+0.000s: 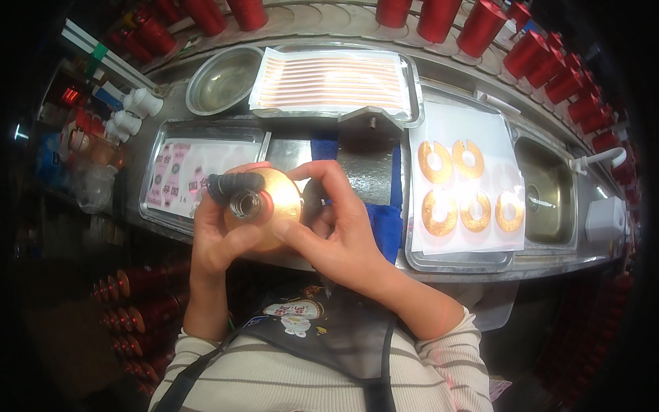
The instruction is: The person applies gold crescent-shaped stickers to red cylindrical containers. They peel each sticker from a sheet, position it on the container, and smooth it down. The person repeats this process for multiple containers.
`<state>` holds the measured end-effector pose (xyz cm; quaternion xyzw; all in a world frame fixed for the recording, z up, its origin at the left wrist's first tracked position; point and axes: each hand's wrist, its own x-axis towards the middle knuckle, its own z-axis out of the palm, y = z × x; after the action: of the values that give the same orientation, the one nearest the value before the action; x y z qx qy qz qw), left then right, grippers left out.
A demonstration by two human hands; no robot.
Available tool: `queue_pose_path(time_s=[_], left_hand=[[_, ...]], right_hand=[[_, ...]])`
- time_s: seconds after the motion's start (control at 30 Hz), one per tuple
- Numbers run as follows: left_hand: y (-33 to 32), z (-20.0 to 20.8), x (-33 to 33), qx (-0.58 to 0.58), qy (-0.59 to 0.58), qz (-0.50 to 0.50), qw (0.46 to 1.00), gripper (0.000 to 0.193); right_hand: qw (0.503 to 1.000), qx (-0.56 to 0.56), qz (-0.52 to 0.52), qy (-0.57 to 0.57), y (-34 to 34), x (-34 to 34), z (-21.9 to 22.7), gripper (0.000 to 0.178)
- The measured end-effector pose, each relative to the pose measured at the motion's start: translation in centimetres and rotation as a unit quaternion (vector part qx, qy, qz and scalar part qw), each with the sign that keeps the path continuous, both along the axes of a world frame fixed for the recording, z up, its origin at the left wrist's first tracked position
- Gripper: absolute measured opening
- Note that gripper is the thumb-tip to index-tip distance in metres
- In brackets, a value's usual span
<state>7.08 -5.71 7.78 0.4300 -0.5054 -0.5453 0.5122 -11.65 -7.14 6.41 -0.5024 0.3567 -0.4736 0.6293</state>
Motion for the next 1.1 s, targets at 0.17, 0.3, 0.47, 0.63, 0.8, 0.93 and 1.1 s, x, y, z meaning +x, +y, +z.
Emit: queue_pose_path(time_s=[0.17, 0.3, 0.47, 0.63, 0.8, 0.93, 1.1], left_hand=[[-0.3, -0.1, 0.7, -0.032, 0.033, -0.060, 0.997, 0.061], [-0.3, -0.1, 0.7, -0.034, 0.031, -0.057, 0.997, 0.060], [-0.2, 0.0, 0.6, -0.027, 0.037, -0.049, 0.998, 0.058], [-0.3, -0.3, 0.7, -0.036, 0.049, -0.059, 0.996, 0.054], [-0.5, -0.9, 0.7, -0.045, 0.036, -0.051, 0.997, 0.053], [-0.5, -0.7, 0.7, -0.033, 0.029, -0.055, 0.998, 0.055], [-0.2, -0.2, 0.8, -0.008, 0.030, -0.062, 0.998, 0.060]], right_hand=[[0.997, 0.051, 0.054, -0.012, -0.8, -0.9, 0.1, 0.055], [0.995, 0.045, 0.043, -0.071, -0.8, -0.4, 0.1, 0.046], [0.993, 0.084, 0.069, -0.045, -1.3, -1.4, 0.5, 0.038], [0.996, 0.072, 0.033, -0.048, -1.2, -0.7, 0.1, 0.031], [0.987, 0.150, -0.046, -0.043, -2.6, -1.5, -0.9, 0.024], [0.923, 0.313, -0.133, -0.180, -3.6, -3.7, -0.2, 0.027], [0.996, 0.033, -0.074, 0.032, 2.8, -2.0, 3.8, 0.040]])
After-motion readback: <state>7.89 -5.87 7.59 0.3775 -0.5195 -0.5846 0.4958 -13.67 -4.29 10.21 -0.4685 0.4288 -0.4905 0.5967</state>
